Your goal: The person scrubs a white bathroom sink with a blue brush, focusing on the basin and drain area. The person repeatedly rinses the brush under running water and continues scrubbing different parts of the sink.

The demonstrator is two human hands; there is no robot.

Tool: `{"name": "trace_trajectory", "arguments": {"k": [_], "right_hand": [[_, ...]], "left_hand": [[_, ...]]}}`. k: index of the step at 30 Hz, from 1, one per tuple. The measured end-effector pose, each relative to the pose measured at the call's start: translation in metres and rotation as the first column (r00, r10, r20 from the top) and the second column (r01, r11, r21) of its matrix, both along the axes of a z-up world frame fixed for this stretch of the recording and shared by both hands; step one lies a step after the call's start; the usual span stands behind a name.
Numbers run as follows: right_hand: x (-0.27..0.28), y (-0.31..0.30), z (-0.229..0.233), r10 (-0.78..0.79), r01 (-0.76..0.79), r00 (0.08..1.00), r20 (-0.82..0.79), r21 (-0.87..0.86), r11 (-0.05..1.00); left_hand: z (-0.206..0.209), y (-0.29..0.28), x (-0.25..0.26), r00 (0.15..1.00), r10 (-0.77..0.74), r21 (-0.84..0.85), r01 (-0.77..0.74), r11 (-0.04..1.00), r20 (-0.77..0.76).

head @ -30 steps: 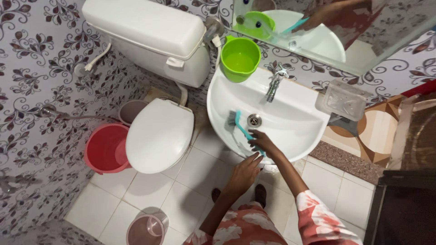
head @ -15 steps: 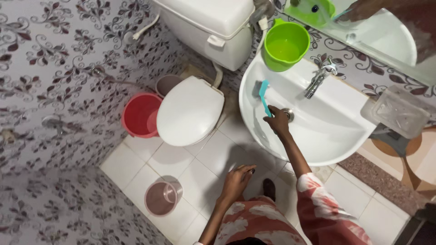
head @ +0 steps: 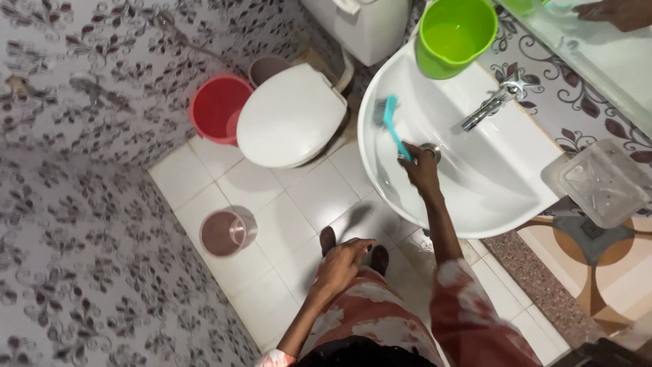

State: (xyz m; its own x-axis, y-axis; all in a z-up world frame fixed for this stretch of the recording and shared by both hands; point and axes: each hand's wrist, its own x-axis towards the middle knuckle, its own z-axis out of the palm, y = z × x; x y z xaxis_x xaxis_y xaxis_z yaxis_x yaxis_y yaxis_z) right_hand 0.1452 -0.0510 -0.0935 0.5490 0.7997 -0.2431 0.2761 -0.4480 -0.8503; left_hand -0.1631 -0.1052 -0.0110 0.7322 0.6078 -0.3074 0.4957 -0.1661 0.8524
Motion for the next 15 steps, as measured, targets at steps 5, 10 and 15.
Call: {"name": "trace_trajectory", "arguments": {"k": [5,10,15], "right_hand": [[0.029,0.032,-0.041,-0.171,0.159,0.981,0.094,0.120,0.980],[-0.007,0.007,-0.060,0.024,-0.079,0.966,0.259,0.202,0.976],[-0.009,0.051,-0.034,-0.179,0.153,0.971,0.161,0.157,0.976]], "left_hand": [[-0.004,-0.031,0.016,1.000,-0.017,0.089,0.015,0.996,0.018],[0.018,-0.037,0.032,0.979,0.048,-0.128,-0.074,0.989,-0.199],[0.003,-0.040,0.042,0.987,0.157,0.057,-0.159,0.986,0.035]]}}
